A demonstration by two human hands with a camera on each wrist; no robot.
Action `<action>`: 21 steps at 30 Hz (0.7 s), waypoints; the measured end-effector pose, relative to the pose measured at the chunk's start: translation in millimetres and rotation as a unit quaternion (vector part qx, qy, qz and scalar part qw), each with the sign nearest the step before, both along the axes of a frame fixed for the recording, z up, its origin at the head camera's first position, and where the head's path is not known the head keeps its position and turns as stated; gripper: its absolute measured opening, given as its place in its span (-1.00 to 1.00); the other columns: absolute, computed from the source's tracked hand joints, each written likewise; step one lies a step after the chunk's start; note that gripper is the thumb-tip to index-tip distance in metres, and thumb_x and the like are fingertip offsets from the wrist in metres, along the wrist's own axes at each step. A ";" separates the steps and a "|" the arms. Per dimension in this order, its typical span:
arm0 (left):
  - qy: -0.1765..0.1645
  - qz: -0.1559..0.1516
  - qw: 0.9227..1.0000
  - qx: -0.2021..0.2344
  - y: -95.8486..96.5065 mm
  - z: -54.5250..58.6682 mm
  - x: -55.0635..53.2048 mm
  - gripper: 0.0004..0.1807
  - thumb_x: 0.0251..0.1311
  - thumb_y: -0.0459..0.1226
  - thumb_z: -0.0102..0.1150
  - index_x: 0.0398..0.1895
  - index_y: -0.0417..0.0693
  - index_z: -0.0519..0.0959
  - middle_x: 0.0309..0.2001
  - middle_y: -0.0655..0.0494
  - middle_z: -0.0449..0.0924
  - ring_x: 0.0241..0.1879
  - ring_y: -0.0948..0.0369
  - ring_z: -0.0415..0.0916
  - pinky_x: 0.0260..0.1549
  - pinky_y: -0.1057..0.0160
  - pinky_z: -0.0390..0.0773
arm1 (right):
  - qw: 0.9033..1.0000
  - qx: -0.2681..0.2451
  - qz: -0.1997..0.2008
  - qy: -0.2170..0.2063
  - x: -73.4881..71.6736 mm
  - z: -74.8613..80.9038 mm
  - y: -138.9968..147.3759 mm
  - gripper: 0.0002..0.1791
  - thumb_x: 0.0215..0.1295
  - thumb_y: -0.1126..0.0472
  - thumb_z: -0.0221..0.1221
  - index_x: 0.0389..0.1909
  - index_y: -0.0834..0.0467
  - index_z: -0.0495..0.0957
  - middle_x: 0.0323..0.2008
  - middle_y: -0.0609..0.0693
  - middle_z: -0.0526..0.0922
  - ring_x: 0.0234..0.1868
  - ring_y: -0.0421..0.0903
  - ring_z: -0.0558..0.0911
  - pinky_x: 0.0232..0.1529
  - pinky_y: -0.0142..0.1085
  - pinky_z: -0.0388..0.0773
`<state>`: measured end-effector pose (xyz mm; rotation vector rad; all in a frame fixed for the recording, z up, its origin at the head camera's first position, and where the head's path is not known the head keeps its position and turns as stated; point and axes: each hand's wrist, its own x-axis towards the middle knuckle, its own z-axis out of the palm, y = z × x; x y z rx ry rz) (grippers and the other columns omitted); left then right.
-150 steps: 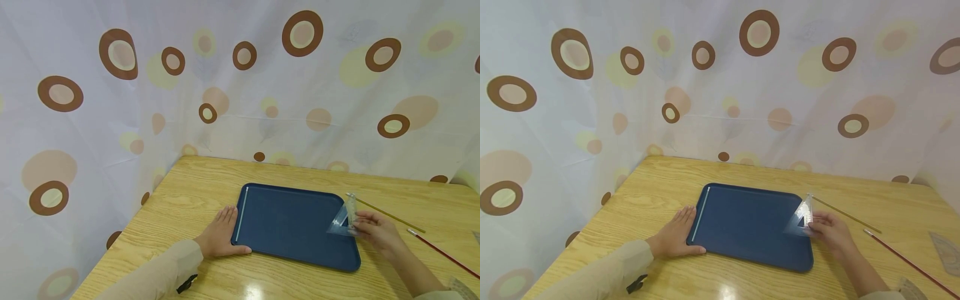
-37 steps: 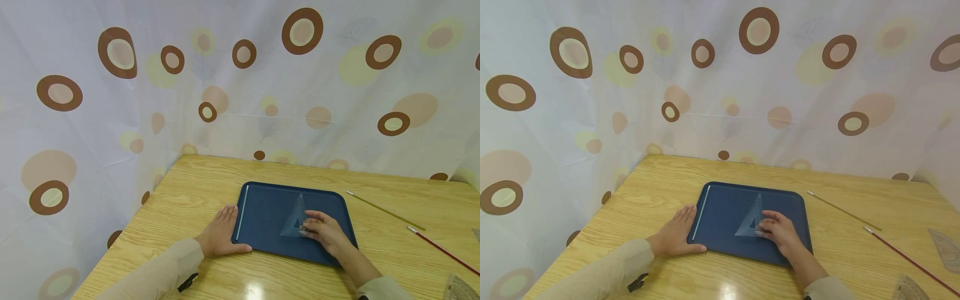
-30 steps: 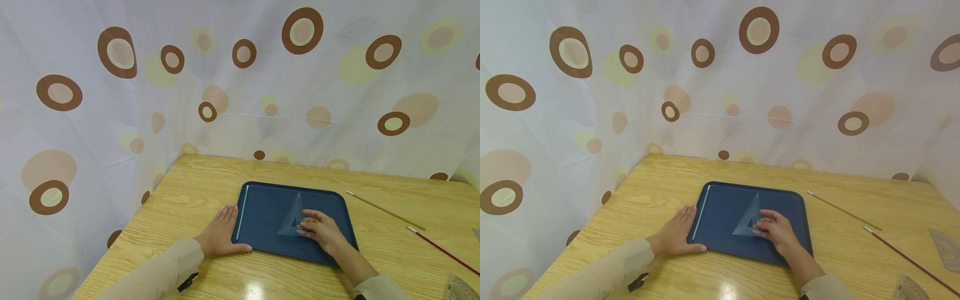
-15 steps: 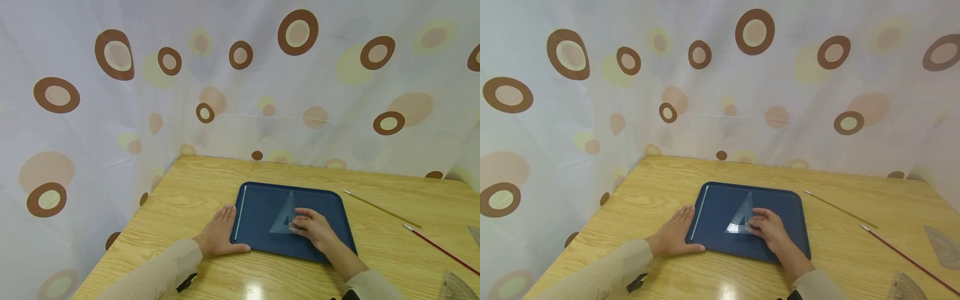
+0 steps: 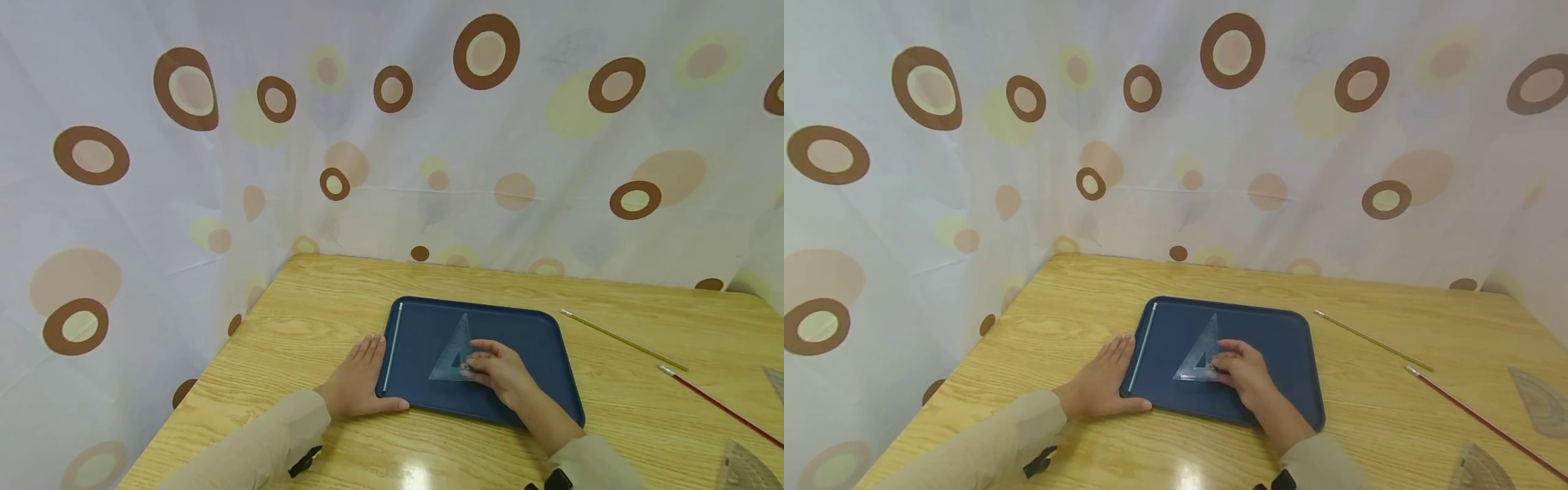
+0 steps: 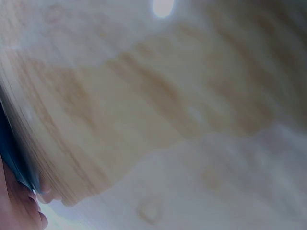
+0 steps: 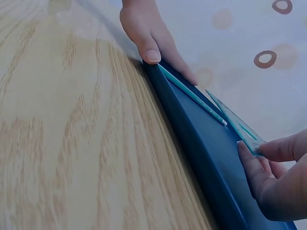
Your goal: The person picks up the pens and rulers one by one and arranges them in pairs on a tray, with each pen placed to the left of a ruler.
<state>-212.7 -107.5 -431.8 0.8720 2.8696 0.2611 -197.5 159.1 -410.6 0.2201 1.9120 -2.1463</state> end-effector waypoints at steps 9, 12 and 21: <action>0.000 0.002 1.000 -0.002 0.3 0.7 0.8 0.23 0.00 0.45 -0.15 0.44 -0.31 -0.19 0.46 -0.23 -0.22 0.47 -0.07 -0.28 0.41 0.02 -0.09 | 1.000 0.018 -0.007 0.004 -1.7 -2.6 -10.3 -0.43 0.28 0.48 0.01 0.30 0.43 0.10 -0.41 -0.09 0.49 -0.42 -0.28 0.58 -0.30 -0.43 0.60; 0.001 0.002 1.000 -0.002 0.5 1.3 0.7 0.23 0.00 0.45 -0.15 0.44 -0.31 -0.18 0.46 -0.24 -0.21 0.47 -0.07 -0.28 0.41 0.02 -0.08 | 1.000 0.021 -0.010 0.003 -2.0 -2.0 -14.5 -0.44 0.28 0.48 0.01 0.29 0.42 0.12 -0.41 -0.09 0.49 -0.43 -0.27 0.58 -0.32 -0.44 0.59; 0.004 0.000 1.000 -0.002 0.5 2.2 1.9 0.23 0.00 0.46 -0.16 0.44 -0.32 -0.18 0.46 -0.25 -0.21 0.47 -0.07 -0.27 0.41 0.02 -0.08 | 0.999 0.029 -0.018 -0.004 -2.4 -1.6 -25.5 -0.47 0.28 0.48 -0.01 0.28 0.41 0.16 -0.40 -0.06 0.50 -0.43 -0.26 0.59 -0.32 -0.42 0.59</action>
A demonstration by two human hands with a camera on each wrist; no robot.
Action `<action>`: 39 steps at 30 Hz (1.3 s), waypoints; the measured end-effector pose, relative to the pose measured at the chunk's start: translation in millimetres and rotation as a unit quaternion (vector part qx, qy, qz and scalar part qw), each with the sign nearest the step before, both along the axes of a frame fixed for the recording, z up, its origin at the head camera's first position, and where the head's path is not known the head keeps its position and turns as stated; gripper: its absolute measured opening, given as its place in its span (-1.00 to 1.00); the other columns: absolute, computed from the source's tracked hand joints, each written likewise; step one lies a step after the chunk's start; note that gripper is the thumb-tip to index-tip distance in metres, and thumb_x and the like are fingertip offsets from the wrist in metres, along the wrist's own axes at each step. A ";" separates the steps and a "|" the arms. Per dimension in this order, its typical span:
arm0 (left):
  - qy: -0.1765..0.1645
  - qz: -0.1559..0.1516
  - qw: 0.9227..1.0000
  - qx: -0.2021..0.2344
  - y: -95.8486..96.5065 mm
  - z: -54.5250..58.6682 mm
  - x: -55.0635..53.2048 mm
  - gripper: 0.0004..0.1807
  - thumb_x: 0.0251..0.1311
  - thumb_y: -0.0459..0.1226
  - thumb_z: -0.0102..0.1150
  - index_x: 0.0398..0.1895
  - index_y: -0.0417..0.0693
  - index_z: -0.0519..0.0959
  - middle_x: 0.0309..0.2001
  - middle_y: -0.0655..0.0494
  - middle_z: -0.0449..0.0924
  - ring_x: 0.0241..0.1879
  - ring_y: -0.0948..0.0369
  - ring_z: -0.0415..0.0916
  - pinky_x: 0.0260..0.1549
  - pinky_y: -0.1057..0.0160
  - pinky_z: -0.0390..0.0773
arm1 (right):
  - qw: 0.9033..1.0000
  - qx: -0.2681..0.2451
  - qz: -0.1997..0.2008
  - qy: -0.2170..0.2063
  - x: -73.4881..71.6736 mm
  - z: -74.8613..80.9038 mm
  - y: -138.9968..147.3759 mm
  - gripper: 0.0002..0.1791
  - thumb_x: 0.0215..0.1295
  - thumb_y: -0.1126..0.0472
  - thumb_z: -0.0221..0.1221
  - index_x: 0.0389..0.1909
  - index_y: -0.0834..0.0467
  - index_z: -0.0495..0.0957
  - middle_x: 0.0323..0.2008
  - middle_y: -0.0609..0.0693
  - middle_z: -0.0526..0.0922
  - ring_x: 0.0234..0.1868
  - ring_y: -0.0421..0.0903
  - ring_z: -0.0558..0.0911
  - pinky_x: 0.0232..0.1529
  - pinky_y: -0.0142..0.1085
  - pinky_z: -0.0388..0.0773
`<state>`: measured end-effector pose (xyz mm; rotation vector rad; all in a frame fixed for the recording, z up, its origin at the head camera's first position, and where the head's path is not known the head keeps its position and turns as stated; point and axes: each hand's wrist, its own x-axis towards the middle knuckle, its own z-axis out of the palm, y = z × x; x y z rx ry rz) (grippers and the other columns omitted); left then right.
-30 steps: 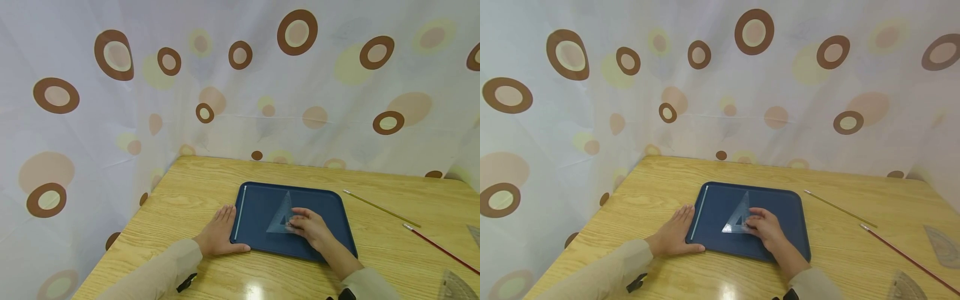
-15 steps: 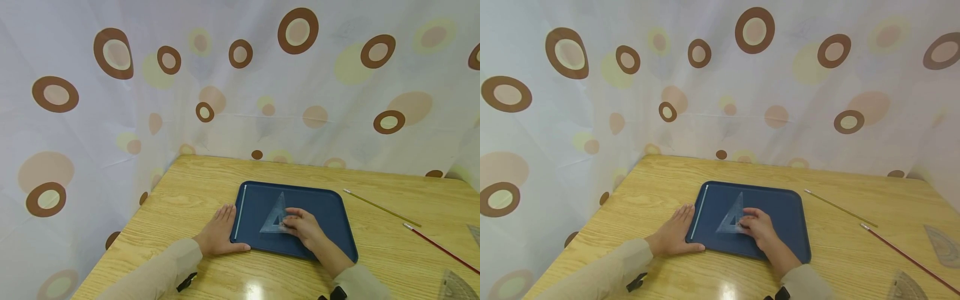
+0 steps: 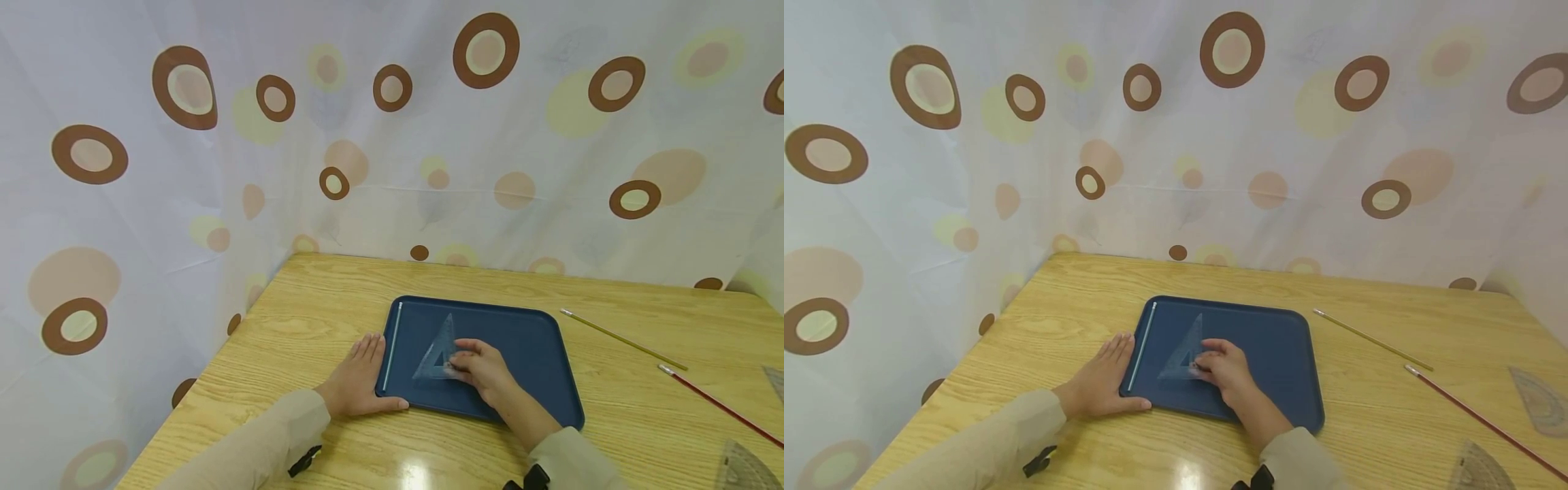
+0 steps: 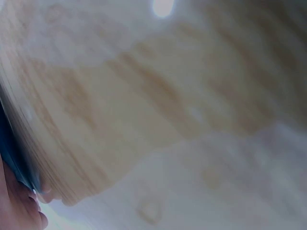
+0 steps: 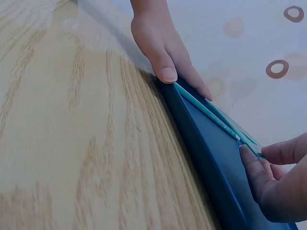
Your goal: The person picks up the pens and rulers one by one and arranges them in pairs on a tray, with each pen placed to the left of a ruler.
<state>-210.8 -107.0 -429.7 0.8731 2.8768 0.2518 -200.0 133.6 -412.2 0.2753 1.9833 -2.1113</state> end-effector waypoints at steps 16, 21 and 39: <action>-0.003 0.004 1.000 -0.001 0.0 -1.8 -1.4 0.24 0.00 0.46 -0.17 0.44 -0.30 -0.20 0.46 -0.24 -0.22 0.47 -0.08 -0.28 0.41 0.01 -0.08 | 1.000 0.023 -0.020 0.004 -4.6 0.3 -14.6 -0.51 0.28 0.47 0.00 0.24 0.42 0.21 -0.32 0.02 0.53 -0.42 -0.26 0.58 -0.27 -0.35 0.61; -0.003 0.002 1.000 0.002 -0.1 -1.3 -1.2 0.24 0.00 0.47 -0.17 0.44 -0.30 -0.20 0.46 -0.24 -0.21 0.47 -0.07 -0.28 0.41 0.01 -0.08 | 0.999 0.030 -0.027 0.004 -6.7 0.4 -18.3 -0.52 0.27 0.47 0.01 0.22 0.41 0.23 -0.32 0.03 0.53 -0.42 -0.26 0.58 -0.27 -0.34 0.61; 0.005 0.000 1.000 0.000 0.0 -1.4 -0.5 0.24 0.00 0.46 -0.17 0.44 -0.31 -0.18 0.46 -0.24 -0.18 0.46 -0.08 -0.24 0.40 0.01 -0.05 | 0.998 0.038 -0.048 0.001 -12.9 -2.9 -35.5 -0.56 0.22 0.52 0.03 0.15 0.46 0.28 -0.39 0.07 0.55 -0.50 -0.24 0.60 -0.32 -0.33 0.63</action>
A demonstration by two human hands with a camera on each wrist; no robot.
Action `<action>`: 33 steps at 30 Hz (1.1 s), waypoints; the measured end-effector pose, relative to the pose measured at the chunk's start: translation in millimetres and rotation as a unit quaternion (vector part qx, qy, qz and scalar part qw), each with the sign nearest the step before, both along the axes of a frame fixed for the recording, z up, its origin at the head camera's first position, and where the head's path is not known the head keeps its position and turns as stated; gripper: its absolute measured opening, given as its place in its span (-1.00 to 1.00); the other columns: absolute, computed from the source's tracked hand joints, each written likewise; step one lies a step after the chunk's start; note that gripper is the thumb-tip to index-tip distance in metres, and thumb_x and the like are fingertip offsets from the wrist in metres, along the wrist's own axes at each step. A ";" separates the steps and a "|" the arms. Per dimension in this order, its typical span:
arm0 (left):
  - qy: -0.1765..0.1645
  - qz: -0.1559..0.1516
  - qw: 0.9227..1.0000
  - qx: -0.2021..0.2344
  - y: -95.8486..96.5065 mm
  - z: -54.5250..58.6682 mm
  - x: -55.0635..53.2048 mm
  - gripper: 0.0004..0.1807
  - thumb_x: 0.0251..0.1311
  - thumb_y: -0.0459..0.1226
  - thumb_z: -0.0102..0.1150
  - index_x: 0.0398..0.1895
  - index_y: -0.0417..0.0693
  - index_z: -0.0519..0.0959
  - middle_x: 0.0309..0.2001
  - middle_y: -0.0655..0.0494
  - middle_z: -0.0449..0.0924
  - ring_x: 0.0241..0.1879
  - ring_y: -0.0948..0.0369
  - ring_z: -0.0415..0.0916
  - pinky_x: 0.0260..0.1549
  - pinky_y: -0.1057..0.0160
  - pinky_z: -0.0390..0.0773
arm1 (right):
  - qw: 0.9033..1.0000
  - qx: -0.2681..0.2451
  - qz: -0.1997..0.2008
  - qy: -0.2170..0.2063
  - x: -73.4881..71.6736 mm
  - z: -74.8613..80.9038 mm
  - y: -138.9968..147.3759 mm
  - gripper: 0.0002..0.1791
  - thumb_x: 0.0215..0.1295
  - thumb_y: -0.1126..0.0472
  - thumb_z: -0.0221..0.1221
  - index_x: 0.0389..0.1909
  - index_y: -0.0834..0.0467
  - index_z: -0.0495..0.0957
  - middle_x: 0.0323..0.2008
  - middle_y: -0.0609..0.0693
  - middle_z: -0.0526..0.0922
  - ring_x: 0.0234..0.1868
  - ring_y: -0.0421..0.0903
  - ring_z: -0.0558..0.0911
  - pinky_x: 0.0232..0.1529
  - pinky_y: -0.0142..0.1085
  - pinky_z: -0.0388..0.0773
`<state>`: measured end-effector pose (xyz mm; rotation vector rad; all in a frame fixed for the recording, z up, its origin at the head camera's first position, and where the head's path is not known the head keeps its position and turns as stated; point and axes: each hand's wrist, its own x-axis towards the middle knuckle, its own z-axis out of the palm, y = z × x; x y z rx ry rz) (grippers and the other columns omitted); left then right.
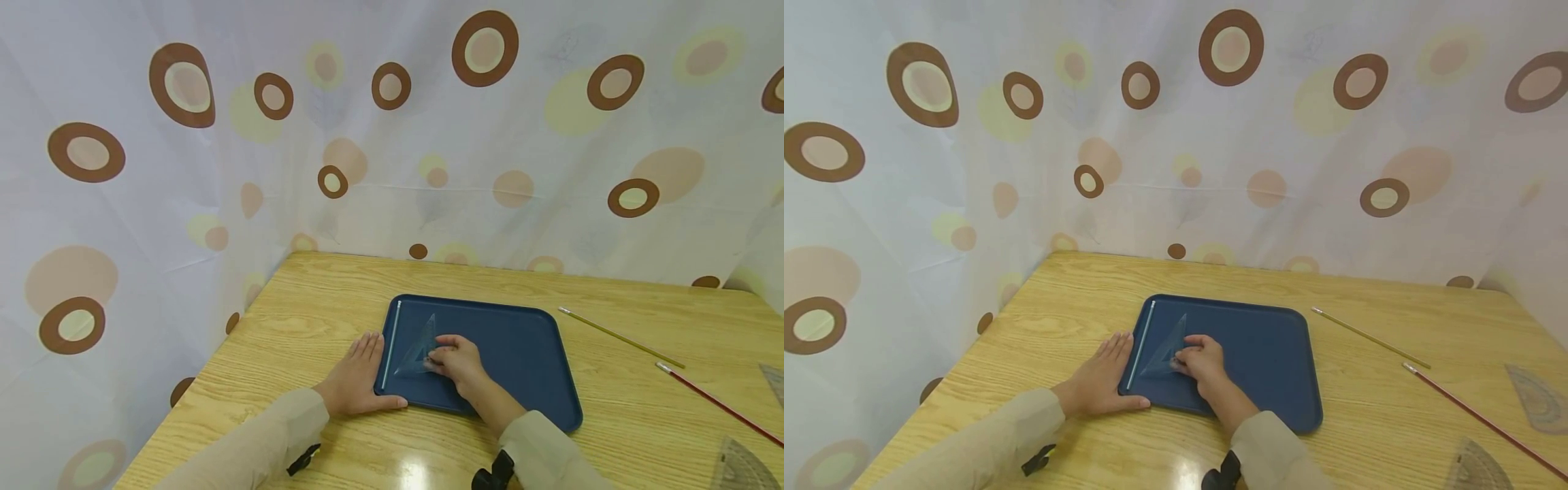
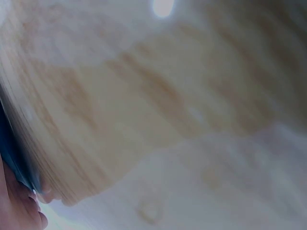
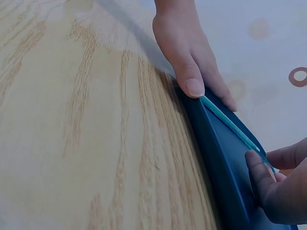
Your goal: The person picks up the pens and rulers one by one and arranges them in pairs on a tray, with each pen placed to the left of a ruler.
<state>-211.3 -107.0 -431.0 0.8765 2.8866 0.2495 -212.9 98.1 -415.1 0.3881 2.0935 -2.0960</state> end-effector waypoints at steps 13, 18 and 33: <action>-0.001 -0.003 1.000 -0.001 -0.8 0.5 -0.8 0.22 0.01 0.45 -0.17 0.44 -0.31 -0.18 0.46 -0.25 -0.19 0.47 -0.06 -0.25 0.41 0.01 -0.06 | 0.999 0.043 -0.006 -0.001 1.5 2.9 -8.9 -0.61 0.24 0.51 0.02 0.11 0.46 0.35 -0.36 0.12 0.58 -0.44 -0.22 0.59 -0.26 -0.28 0.63; -0.001 -0.003 1.000 -0.001 -1.1 0.2 -0.7 0.23 0.00 0.46 -0.17 0.44 -0.31 -0.17 0.46 -0.24 -0.19 0.47 -0.06 -0.26 0.41 0.02 -0.06 | 0.998 0.056 -0.009 -0.008 1.6 6.0 -11.7 -0.60 0.23 0.51 0.02 0.11 0.47 0.37 -0.32 0.20 0.60 -0.43 -0.19 0.62 -0.25 -0.26 0.64; -0.001 0.002 1.000 -0.001 -0.6 -0.5 -0.9 0.24 -0.02 0.47 -0.16 0.44 -0.31 -0.16 0.46 -0.23 -0.18 0.47 -0.06 -0.24 0.41 0.02 -0.07 | 0.991 0.133 0.003 -0.012 3.0 11.7 -7.0 -0.62 0.20 0.44 0.04 0.06 0.46 0.42 -0.11 0.33 0.56 -0.19 0.09 0.60 -0.36 -0.29 0.61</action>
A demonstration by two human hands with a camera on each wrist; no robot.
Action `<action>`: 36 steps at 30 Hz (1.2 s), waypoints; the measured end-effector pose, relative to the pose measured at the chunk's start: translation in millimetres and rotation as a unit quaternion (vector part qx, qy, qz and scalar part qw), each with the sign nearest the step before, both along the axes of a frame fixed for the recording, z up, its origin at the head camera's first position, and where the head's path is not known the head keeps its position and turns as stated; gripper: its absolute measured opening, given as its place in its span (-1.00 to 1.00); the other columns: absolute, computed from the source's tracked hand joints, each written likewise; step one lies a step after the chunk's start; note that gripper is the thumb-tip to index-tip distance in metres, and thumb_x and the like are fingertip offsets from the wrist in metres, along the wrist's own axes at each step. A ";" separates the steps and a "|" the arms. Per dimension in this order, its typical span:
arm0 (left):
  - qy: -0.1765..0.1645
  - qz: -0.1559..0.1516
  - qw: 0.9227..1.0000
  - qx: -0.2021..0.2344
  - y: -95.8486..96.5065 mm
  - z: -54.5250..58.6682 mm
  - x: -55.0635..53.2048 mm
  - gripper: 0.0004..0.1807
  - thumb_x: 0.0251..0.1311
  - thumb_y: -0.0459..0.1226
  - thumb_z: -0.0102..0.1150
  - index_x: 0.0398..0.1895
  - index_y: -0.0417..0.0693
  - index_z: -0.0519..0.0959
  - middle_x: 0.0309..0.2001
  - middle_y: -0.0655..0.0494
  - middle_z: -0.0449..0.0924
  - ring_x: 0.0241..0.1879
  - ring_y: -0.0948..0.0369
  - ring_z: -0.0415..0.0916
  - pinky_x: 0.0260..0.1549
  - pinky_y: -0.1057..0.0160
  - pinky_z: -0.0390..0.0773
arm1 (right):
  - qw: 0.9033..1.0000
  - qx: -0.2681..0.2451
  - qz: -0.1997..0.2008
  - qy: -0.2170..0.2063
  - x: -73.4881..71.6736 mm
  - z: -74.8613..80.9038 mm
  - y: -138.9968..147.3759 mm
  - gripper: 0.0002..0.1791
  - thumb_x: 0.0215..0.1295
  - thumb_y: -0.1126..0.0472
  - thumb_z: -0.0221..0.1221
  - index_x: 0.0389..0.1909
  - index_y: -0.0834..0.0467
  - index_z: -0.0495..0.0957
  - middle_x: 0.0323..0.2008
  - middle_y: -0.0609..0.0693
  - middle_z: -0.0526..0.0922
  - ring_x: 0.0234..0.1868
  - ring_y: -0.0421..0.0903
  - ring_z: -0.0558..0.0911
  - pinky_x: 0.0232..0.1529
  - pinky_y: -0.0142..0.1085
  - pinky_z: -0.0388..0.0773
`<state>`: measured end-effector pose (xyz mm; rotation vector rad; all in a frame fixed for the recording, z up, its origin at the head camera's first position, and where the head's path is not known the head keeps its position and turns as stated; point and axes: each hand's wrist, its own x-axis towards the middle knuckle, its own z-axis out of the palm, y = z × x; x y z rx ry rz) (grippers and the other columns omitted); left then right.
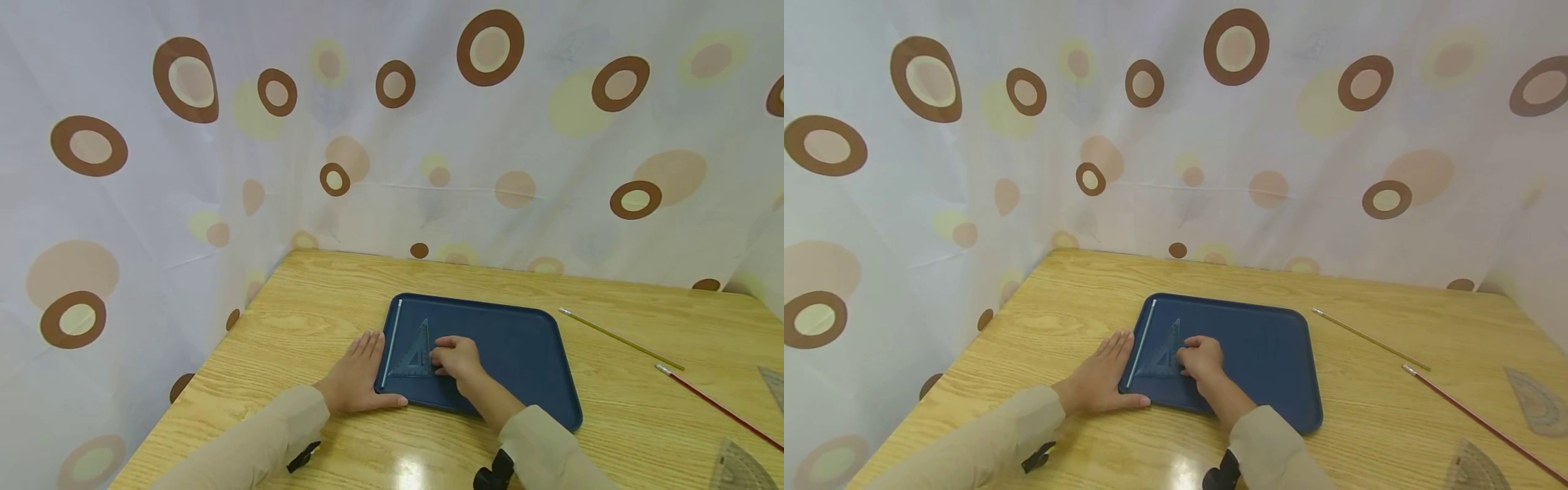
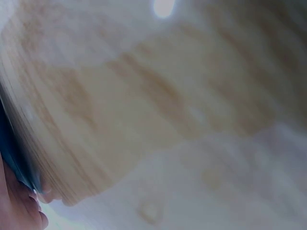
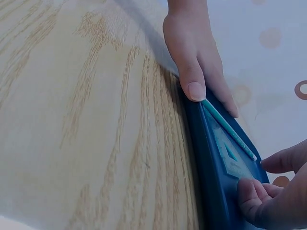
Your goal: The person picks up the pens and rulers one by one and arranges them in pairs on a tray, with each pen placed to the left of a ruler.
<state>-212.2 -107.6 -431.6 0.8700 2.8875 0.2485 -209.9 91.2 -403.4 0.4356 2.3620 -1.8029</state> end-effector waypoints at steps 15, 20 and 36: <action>0.003 0.004 1.000 -0.007 -0.6 1.8 1.6 0.24 -0.02 0.47 -0.17 0.44 -0.31 -0.17 0.46 -0.24 -0.17 0.46 -0.07 -0.23 0.41 0.02 -0.05 | 1.000 -0.002 0.005 0.026 2.0 0.2 14.4 -0.72 0.24 0.40 0.07 -0.03 0.39 0.48 -0.24 0.20 0.61 -0.36 -0.10 0.57 -0.40 -0.31 0.55; 0.006 0.001 1.000 -0.009 -0.2 0.9 0.7 0.25 -0.02 0.49 -0.20 0.44 -0.31 -0.16 0.46 -0.23 -0.17 0.46 -0.07 -0.23 0.41 0.02 -0.05 | 0.999 -0.002 0.008 0.035 2.4 1.6 21.5 -0.73 0.25 0.39 0.07 -0.04 0.39 0.48 -0.27 0.15 0.60 -0.35 -0.10 0.57 -0.38 -0.30 0.56; -0.002 -0.003 1.000 -0.004 -0.7 -1.2 -0.5 0.23 0.00 0.46 -0.17 0.44 -0.30 -0.19 0.46 -0.22 -0.22 0.47 -0.06 -0.28 0.41 0.01 -0.08 | 0.998 0.019 0.030 0.053 2.8 5.0 45.0 -0.71 0.27 0.35 0.07 -0.02 0.38 0.47 -0.30 0.05 0.59 -0.31 -0.10 0.56 -0.32 -0.30 0.57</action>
